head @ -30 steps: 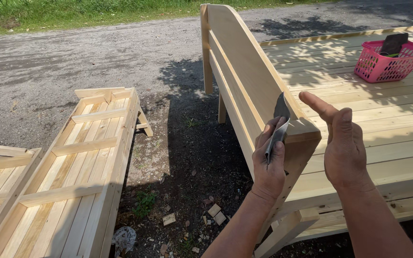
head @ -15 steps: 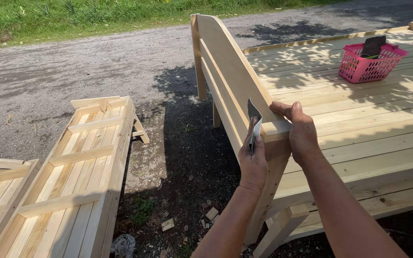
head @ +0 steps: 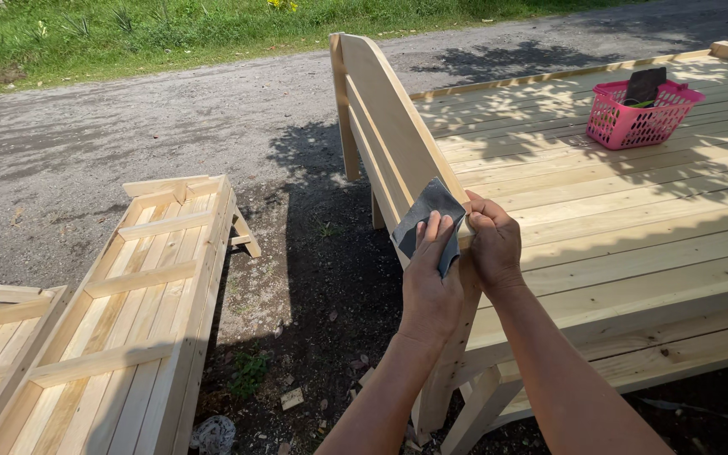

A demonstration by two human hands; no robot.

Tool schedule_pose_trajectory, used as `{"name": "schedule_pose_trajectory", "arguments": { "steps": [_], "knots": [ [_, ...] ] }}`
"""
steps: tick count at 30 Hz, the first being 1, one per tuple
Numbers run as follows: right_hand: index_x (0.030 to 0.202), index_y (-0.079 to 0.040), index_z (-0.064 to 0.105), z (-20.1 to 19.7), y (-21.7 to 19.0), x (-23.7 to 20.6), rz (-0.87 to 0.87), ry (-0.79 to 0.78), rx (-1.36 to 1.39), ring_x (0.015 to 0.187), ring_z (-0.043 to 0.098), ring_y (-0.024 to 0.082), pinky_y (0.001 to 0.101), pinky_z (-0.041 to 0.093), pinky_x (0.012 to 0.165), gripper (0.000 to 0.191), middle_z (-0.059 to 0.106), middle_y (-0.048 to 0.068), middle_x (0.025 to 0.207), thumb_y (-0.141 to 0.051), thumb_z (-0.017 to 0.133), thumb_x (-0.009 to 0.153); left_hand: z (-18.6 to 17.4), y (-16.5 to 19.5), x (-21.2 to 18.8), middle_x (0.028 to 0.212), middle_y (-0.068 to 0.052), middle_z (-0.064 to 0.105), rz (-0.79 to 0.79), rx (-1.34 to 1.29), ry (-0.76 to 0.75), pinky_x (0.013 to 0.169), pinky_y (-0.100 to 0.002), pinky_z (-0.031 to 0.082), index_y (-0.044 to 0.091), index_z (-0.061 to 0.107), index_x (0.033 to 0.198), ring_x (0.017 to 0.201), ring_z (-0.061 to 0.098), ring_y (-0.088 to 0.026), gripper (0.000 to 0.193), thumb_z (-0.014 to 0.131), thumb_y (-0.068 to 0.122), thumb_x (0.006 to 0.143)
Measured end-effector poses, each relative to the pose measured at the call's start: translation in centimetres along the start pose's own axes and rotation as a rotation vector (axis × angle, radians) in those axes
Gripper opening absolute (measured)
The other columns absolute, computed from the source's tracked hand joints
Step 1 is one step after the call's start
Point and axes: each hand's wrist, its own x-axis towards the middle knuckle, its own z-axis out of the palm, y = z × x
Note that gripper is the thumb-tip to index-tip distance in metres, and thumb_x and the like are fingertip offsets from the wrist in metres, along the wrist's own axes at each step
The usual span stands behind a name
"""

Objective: The person sands a large wooden bed frame outdoors using a sanding block, working along the headboard panel, rails, and corner posts. They move around the frame to sand different surfaces and edges, smoothing the bare wood by hand.

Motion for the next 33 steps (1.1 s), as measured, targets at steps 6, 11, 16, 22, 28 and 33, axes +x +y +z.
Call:
{"name": "schedule_pose_trajectory", "arguments": {
  "steps": [6,11,16,22,28,33],
  "knots": [
    [0.092,-0.002,0.066,0.2,-0.3,0.1,0.139,0.016,0.097,0.115,0.061,0.021,0.0308,0.049,0.101,0.021,0.06,0.015,0.148,-0.011,0.047,0.088,-0.4,0.4,2.9,0.16,-0.019,0.045,-0.101,0.138,-0.097,0.122,-0.046,0.029,0.006,0.057,0.147,0.154,0.032,-0.038,0.049,0.05,0.005,0.098],
    [0.094,0.0,0.068,0.3,-0.8,0.5,0.088,0.014,0.019,0.119,0.061,0.02,0.0293,0.046,0.103,0.026,0.059,0.012,0.148,-0.014,0.048,0.086,-0.9,1.2,4.2,0.158,-0.015,0.046,-0.358,-0.086,-0.096,0.12,-0.04,0.038,0.011,0.054,0.146,0.145,0.047,-0.032,0.046,0.053,0.015,0.1],
    [0.102,-0.001,0.072,0.0,-0.6,0.3,0.084,0.019,0.015,0.115,0.062,0.021,0.0309,0.047,0.103,0.03,0.065,0.018,0.139,-0.014,0.048,0.088,-1.6,3.2,-0.1,0.158,-0.017,0.045,-0.078,0.064,-0.066,0.12,-0.044,0.031,0.008,0.058,0.146,0.149,0.036,-0.037,0.05,0.057,0.009,0.096],
    [0.097,0.002,0.07,-0.2,-0.1,0.5,0.017,0.006,-0.011,0.117,0.061,0.021,0.0309,0.046,0.103,0.03,0.062,0.014,0.143,-0.016,0.049,0.087,-1.7,2.2,5.6,0.143,-0.025,0.063,-0.821,-0.233,-0.095,0.113,-0.043,0.047,0.003,0.053,0.145,0.134,0.064,-0.037,0.045,0.054,0.027,0.107],
    [0.097,0.0,0.073,-0.4,0.1,0.6,-0.053,0.029,-0.116,0.119,0.061,0.022,0.0302,0.043,0.105,0.032,0.065,0.015,0.139,-0.018,0.048,0.087,-1.1,0.1,-0.5,0.152,-0.028,0.06,0.089,-0.024,0.032,0.114,-0.044,0.042,0.008,0.059,0.151,0.142,0.053,-0.04,0.047,0.052,0.022,0.106],
    [0.102,0.0,0.073,-0.4,0.5,0.5,0.011,0.037,-0.047,0.112,0.062,0.022,0.0303,0.048,0.102,0.032,0.068,0.018,0.13,-0.018,0.049,0.089,-1.9,0.6,3.6,0.133,-0.02,0.068,-0.488,-0.056,-0.159,0.11,-0.037,0.051,0.019,0.052,0.152,0.128,0.068,-0.03,0.047,0.052,0.024,0.105]
  ]
}}
